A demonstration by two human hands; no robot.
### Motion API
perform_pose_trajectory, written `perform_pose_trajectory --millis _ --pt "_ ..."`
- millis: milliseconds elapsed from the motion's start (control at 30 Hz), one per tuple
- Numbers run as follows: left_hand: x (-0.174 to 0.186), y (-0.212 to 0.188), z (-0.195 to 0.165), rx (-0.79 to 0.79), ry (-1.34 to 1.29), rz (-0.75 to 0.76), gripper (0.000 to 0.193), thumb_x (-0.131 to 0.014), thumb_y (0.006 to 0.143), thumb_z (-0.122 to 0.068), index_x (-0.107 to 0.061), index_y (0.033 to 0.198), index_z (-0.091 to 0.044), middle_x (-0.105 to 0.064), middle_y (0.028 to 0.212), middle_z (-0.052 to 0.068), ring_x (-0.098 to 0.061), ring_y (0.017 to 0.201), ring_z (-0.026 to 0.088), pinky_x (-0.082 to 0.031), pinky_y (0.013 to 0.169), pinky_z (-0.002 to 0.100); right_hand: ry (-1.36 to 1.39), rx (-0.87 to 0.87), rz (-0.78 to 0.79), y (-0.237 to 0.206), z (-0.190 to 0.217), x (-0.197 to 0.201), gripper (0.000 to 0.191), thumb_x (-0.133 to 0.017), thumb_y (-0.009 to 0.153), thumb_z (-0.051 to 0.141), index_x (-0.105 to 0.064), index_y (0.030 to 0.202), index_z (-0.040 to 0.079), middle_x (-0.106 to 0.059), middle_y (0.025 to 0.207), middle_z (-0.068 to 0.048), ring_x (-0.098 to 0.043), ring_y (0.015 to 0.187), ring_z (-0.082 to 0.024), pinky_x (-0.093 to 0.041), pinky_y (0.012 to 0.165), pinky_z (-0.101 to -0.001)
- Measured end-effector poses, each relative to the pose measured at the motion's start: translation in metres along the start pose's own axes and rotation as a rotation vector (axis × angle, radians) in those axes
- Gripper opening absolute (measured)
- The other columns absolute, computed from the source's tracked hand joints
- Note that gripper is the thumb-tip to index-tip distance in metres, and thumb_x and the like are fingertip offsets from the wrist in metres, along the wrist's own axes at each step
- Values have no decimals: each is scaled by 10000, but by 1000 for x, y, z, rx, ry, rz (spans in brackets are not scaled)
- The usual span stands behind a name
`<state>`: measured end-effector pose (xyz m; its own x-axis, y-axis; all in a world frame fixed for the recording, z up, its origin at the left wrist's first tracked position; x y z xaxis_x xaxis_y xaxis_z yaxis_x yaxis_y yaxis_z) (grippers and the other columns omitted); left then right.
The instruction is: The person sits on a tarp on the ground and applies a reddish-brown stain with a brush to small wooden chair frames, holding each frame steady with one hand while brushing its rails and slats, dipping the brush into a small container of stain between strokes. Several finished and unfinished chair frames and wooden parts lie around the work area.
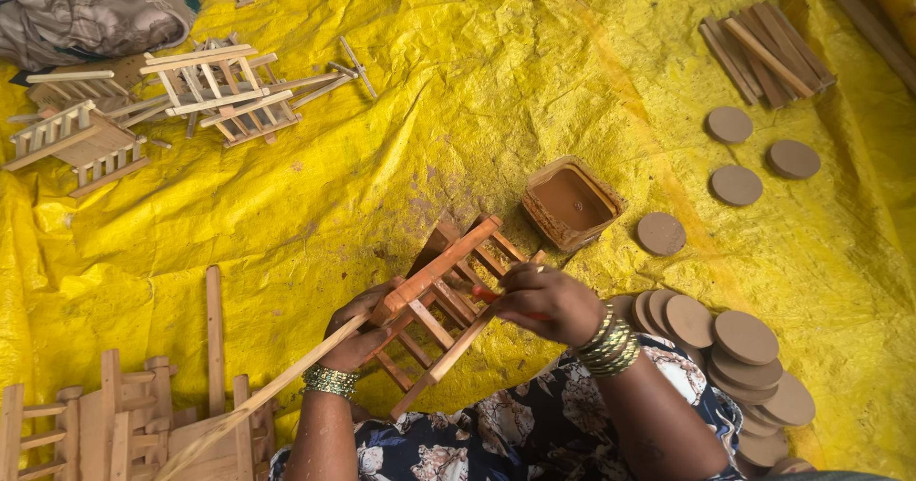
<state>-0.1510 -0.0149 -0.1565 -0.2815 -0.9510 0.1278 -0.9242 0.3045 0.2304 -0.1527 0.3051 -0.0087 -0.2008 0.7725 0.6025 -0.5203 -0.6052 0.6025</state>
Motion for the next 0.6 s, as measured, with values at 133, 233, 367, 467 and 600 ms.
perform_pose_trajectory --millis 133,233,367,467,600 --pt "7 -3 17 310 -15 -138 652 -757 712 16 -653 1346 -92 -645 1423 124 -605 1327 259 -494 1107 464 22 -14 -115 -6 5 35 106 -769 889 163 -738 917 66 -721 966 -116 -728 976 -297 -615 861 -416" --pt "3 0 11 237 -9 -88 652 -756 715 29 -651 1349 -83 -605 1479 104 -553 1389 252 -481 1127 459 67 -64 -94 -7 8 45 119 -789 870 164 -747 923 65 -717 978 -116 -732 981 -283 -618 869 -413" --pt "0 3 1 127 -54 -37 656 -764 731 60 -641 1363 -66 -580 1502 123 -527 1417 262 -458 1147 456 116 16 -10 2 18 29 122 -790 870 147 -750 939 54 -725 1009 -119 -729 1012 -301 -614 868 -415" --pt "3 2 5 168 -46 -65 665 -745 719 54 -637 1363 -70 -567 1509 124 -525 1414 256 -466 1138 458 22 -72 -89 1 14 32 144 -800 851 164 -763 936 54 -730 995 -118 -734 988 -286 -623 824 -390" --pt "3 3 7 162 -89 -57 652 -740 714 40 -654 1351 -64 -592 1494 140 -564 1381 275 -488 1126 468 -2 -132 -242 -13 13 45 173 -781 865 178 -740 960 39 -738 1002 -115 -743 987 -275 -627 853 -394"
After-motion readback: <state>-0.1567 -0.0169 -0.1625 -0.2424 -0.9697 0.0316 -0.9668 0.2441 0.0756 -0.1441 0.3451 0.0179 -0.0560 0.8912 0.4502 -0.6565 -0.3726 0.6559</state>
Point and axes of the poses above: each hand's wrist, its own y-axis towards the middle knuckle, its own x-axis out of the back of the hand, z = x × y, the point moved 7 cm from there along y, towards the middle knuckle
